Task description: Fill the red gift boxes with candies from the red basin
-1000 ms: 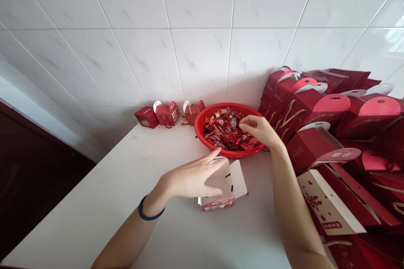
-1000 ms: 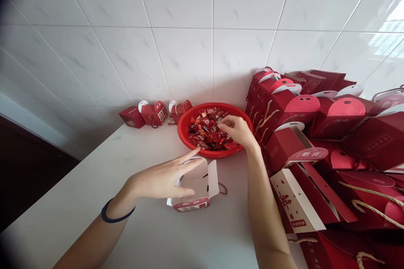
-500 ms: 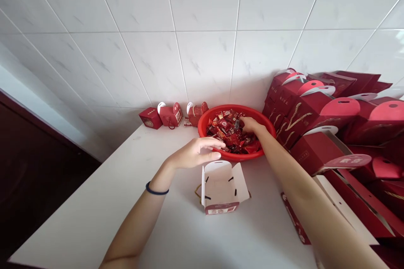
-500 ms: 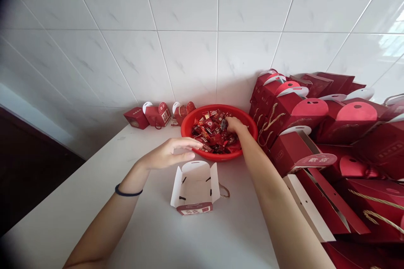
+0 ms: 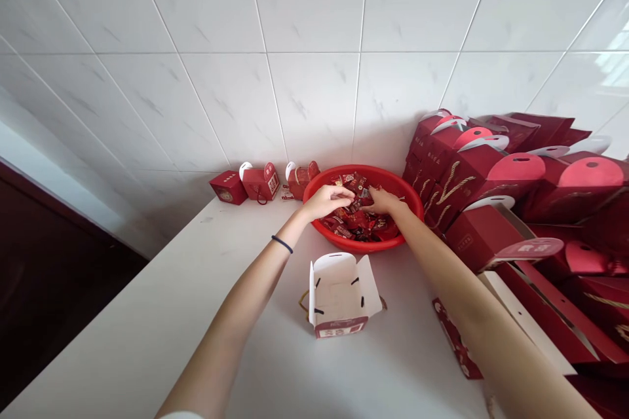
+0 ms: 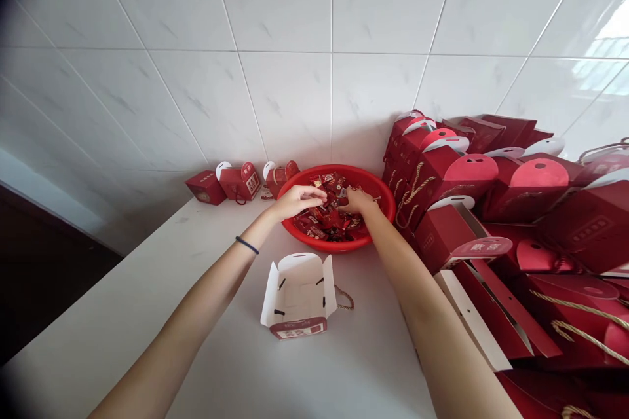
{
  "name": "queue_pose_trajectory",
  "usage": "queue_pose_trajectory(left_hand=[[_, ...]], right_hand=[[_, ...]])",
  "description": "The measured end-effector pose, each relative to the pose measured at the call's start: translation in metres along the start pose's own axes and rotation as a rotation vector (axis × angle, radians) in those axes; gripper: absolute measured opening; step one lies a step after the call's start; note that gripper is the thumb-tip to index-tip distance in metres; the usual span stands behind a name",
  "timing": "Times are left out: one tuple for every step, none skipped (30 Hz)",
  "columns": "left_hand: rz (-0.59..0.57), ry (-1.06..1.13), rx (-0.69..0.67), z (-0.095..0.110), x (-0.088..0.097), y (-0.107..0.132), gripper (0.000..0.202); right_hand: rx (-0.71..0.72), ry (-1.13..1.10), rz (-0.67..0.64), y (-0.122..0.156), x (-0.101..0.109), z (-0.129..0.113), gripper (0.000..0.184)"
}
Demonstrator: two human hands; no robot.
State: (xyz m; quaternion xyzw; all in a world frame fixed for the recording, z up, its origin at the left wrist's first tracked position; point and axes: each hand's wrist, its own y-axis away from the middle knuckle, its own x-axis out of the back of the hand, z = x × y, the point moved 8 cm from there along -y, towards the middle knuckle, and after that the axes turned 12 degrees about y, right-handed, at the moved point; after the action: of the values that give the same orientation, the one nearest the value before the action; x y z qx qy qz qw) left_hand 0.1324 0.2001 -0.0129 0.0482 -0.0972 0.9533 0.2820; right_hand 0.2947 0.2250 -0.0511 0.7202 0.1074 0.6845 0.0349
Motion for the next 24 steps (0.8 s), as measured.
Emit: queue_pose_trajectory(left_hand=[[0.010,0.001,0.000,-0.002,0.000,-0.005,0.019],[0.015,0.003,0.001,-0.004,-0.001,-0.009,0.019],[0.018,0.004,0.003,-0.007,-0.002,-0.012,0.019],[0.023,0.005,0.004,-0.009,-0.002,-0.014,0.019],[0.028,0.004,0.004,-0.011,-0.002,-0.015,0.019],[0.031,0.002,0.004,-0.012,-0.002,-0.016,0.019],[0.033,-0.003,0.003,-0.013,-0.003,-0.015,0.018],[0.033,-0.008,0.003,-0.014,-0.003,-0.015,0.017],[0.032,-0.014,0.003,-0.014,-0.003,-0.014,0.017],[0.030,-0.020,0.003,-0.013,-0.003,-0.013,0.017],[0.029,-0.026,0.004,-0.013,-0.004,-0.013,0.017],[0.028,-0.032,0.004,-0.013,-0.004,-0.013,0.017],[0.028,-0.038,0.004,-0.013,-0.004,-0.013,0.018],[0.026,-0.044,0.004,-0.013,-0.004,-0.013,0.018],[0.024,-0.051,0.004,-0.013,-0.005,-0.014,0.018],[0.021,-0.060,0.004,-0.014,-0.005,-0.015,0.018],[0.017,-0.069,0.003,-0.014,-0.005,-0.015,0.018],[0.013,-0.079,0.001,-0.014,-0.006,-0.016,0.018],[0.009,-0.090,0.000,-0.015,-0.006,-0.017,0.018],[0.004,-0.101,-0.002,-0.015,-0.007,-0.017,0.017],[0.001,-0.113,-0.004,-0.015,-0.007,-0.017,0.016],[-0.003,-0.124,-0.005,-0.015,-0.007,-0.018,0.016],[-0.005,-0.134,-0.006,-0.015,-0.008,-0.018,0.016],[-0.008,-0.142,-0.007,-0.015,-0.008,-0.018,0.016]], right_hand=[[-0.015,0.013,0.000,0.000,-0.001,0.000,0.068],[-0.020,0.022,-0.004,0.000,-0.002,-0.001,0.069],[-0.014,0.025,-0.011,0.000,-0.004,-0.002,0.065],[-0.001,0.023,-0.017,0.000,-0.005,-0.003,0.059],[0.017,0.016,-0.023,0.000,-0.005,-0.004,0.051],[0.035,0.004,-0.029,-0.001,-0.005,-0.006,0.045],[0.050,-0.013,-0.033,-0.001,-0.005,-0.006,0.040],[0.061,-0.035,-0.038,-0.001,-0.005,-0.007,0.037],[0.068,-0.064,-0.043,-0.002,-0.005,-0.007,0.034],[0.072,-0.100,-0.044,-0.002,-0.004,-0.007,0.032],[0.072,-0.145,-0.040,-0.003,-0.002,-0.007,0.031],[0.066,-0.197,-0.030,-0.003,0.000,-0.006,0.031],[0.056,-0.257,-0.013,-0.003,0.003,-0.005,0.032],[0.043,-0.322,0.010,-0.003,0.007,-0.004,0.034],[0.030,-0.389,0.035,-0.002,0.011,-0.003,0.036],[0.021,-0.456,0.061,-0.001,0.016,-0.001,0.039],[0.018,-0.520,0.084,0.000,0.020,0.001,0.041],[0.018,-0.579,0.106,0.001,0.024,0.002,0.043],[0.021,-0.630,0.127,0.003,0.027,0.004,0.044],[0.022,-0.670,0.145,0.004,0.030,0.006,0.044],[0.019,-0.697,0.160,0.005,0.031,0.008,0.043],[0.012,-0.709,0.169,0.005,0.031,0.010,0.042],[0.001,-0.706,0.171,0.004,0.029,0.012,0.041],[-0.014,-0.688,0.166,0.003,0.027,0.015,0.039]])
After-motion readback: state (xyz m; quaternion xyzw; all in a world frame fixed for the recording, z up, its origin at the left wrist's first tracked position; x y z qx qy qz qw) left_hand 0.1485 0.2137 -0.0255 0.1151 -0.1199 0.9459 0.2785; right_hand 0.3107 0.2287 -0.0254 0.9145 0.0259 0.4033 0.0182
